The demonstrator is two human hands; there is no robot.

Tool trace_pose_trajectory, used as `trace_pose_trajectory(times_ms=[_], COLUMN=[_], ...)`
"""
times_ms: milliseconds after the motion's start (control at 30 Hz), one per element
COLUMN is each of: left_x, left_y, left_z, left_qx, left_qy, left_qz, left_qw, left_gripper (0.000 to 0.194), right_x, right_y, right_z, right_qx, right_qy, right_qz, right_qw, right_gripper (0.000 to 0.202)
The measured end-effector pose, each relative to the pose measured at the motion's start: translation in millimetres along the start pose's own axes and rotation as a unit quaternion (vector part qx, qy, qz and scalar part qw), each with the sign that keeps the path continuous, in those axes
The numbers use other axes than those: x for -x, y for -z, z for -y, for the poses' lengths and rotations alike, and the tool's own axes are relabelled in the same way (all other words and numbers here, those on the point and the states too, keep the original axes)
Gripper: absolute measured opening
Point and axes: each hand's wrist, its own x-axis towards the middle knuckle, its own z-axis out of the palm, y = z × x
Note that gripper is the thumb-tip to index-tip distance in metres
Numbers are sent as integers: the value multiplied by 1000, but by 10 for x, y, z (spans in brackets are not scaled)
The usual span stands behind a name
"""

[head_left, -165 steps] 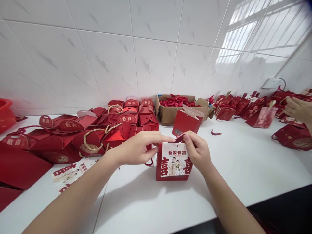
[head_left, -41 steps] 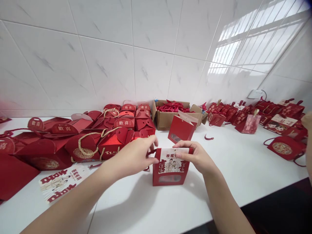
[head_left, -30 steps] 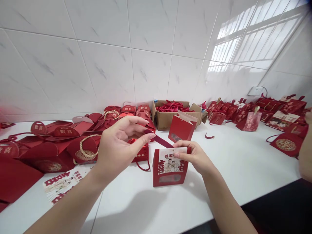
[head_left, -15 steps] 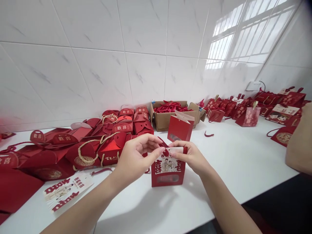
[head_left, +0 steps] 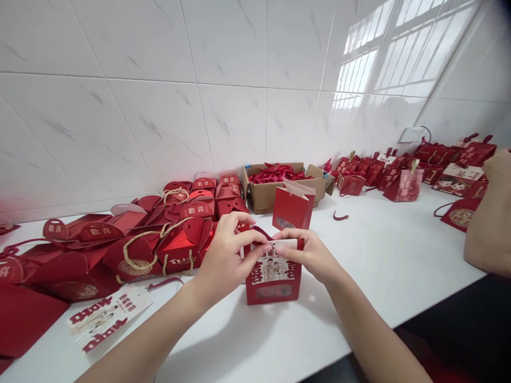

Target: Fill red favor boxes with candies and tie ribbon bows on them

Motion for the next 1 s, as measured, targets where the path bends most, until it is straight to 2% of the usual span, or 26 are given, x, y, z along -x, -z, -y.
trace_pose_trajectory(times_ms=[200,500,833,967,1000], left_x=[-20,-17,-25,-18,-13], left_y=[10,-117,-166,-215,-229], left_z=[-18,-24,-44,-8,5], left_qx=[81,94,89,79,77], left_qy=[39,10,8,-18,-23], left_qz=[90,14,-7,-54,-65], left_qw=[992,995,996,995,995], left_gripper=[15,10,9,1,4], right_x=[-5,-1,-17,-14,-13], right_y=[4,6,18,20,21], right_z=[7,25,-11,1,6], right_qx=[-3,-1,27,51,61], right_qy=[4,18,34,44,48], right_qz=[3,6,9,5,3], right_qw=[1000,1000,999,998,997], right_gripper=[28,26,24,22,21])
